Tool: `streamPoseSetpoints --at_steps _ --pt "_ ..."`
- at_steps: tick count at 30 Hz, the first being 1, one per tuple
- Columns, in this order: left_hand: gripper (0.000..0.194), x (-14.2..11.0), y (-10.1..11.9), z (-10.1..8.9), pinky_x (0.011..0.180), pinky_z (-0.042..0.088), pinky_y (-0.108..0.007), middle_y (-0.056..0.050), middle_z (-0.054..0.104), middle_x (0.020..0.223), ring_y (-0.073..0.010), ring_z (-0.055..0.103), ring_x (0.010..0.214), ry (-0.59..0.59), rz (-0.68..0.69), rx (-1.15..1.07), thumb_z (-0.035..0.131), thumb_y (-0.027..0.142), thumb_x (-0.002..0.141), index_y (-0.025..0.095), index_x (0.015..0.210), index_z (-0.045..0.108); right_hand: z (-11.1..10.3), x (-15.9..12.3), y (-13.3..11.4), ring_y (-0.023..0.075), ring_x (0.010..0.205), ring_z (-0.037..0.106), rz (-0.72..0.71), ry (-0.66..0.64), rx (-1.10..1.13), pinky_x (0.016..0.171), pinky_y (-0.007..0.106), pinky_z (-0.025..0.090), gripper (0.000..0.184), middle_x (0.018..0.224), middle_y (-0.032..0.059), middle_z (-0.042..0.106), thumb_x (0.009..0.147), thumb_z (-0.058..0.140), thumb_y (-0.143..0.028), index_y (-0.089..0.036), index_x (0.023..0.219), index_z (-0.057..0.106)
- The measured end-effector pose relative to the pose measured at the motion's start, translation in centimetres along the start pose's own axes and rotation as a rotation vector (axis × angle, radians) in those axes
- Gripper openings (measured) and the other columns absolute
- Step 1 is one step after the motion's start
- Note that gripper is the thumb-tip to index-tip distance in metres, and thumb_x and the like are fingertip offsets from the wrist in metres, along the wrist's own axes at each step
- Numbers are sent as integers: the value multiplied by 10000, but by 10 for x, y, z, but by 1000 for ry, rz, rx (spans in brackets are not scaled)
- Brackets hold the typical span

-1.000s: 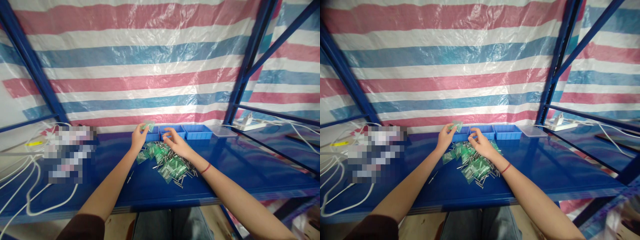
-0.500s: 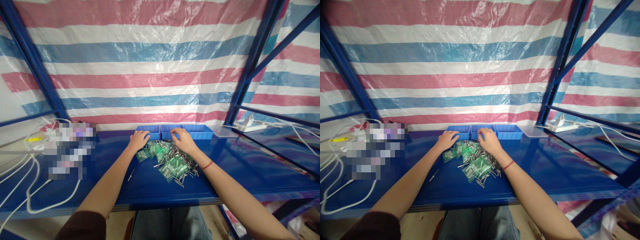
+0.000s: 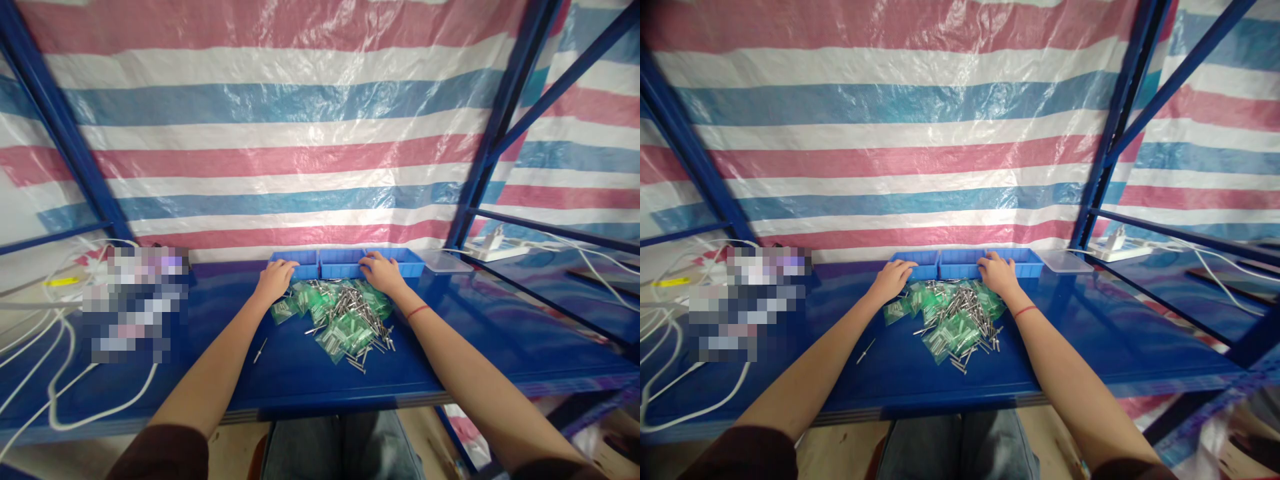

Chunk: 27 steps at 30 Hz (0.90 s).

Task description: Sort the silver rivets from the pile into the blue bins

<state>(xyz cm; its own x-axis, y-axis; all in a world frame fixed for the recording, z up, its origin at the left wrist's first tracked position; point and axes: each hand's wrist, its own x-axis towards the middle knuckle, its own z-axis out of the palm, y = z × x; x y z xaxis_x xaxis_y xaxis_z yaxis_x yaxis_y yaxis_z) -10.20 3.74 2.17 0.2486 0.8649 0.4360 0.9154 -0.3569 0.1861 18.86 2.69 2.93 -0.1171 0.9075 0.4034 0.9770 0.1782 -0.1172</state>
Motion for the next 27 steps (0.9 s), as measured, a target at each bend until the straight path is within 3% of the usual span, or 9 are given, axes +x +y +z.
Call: streamPoseSetpoints --at_steps 10,14,17,20,21,24,27 --pt "350 0 0 -1 835 425 -403 -74 576 1080 -251 497 1039 -28 3 -21 315 306 901 287 1131 579 -6 -2 3 274 1038 535 -12 -45 30 921 545 320 297 1244 105 484 851 418 -284 -256 1058 630" --pt "358 0 3 -5 864 408 -431 -63 582 1111 -265 488 1066 44 -44 -25 316 368 904 323 1168 553 -18 -11 -15 335 1153 423 -46 125 83 945 601 246 352 1217 120 509 810 487 -290 -238 1147 575" --pt "385 2 2 -10 913 382 -430 -68 578 1144 -255 488 1082 179 -66 -40 303 376 910 311 1233 501 -31 -29 -55 282 1154 420 -346 238 165 983 500 257 305 1176 119 540 825 467 -250 -192 1096 593" --pt "393 3 -6 -14 947 368 -400 -83 587 1138 -228 501 1080 267 -73 -72 289 350 918 259 1238 498 -34 -47 -105 181 951 545 -845 -23 260 888 353 368 254 1004 67 621 852 430 -224 -197 1028 612" --pt "394 3 -10 -15 952 367 -395 -89 589 1136 -223 505 1079 286 -75 -82 288 344 919 244 1236 498 -32 -51 -120 175 940 552 -938 -80 260 867 336 378 255 1005 68 624 843 459 -238 -192 1048 602" --pt "386 3 -18 -14 956 369 -390 -101 593 1133 -215 513 1077 326 -74 -121 306 334 918 211 1225 504 -20 -54 -151 194 977 550 -977 -89 169 850 334 377 346 1064 108 614 816 512 -235 -150 1150 541" --pt "369 1 -18 -13 962 368 -384 -99 601 1123 -208 520 1079 332 -45 -166 323 330 916 202 1201 519 -9 -47 -165 200 889 587 -914 -77 15 835 349 369 247 936 118 651 834 470 -167 -121 1050 581"
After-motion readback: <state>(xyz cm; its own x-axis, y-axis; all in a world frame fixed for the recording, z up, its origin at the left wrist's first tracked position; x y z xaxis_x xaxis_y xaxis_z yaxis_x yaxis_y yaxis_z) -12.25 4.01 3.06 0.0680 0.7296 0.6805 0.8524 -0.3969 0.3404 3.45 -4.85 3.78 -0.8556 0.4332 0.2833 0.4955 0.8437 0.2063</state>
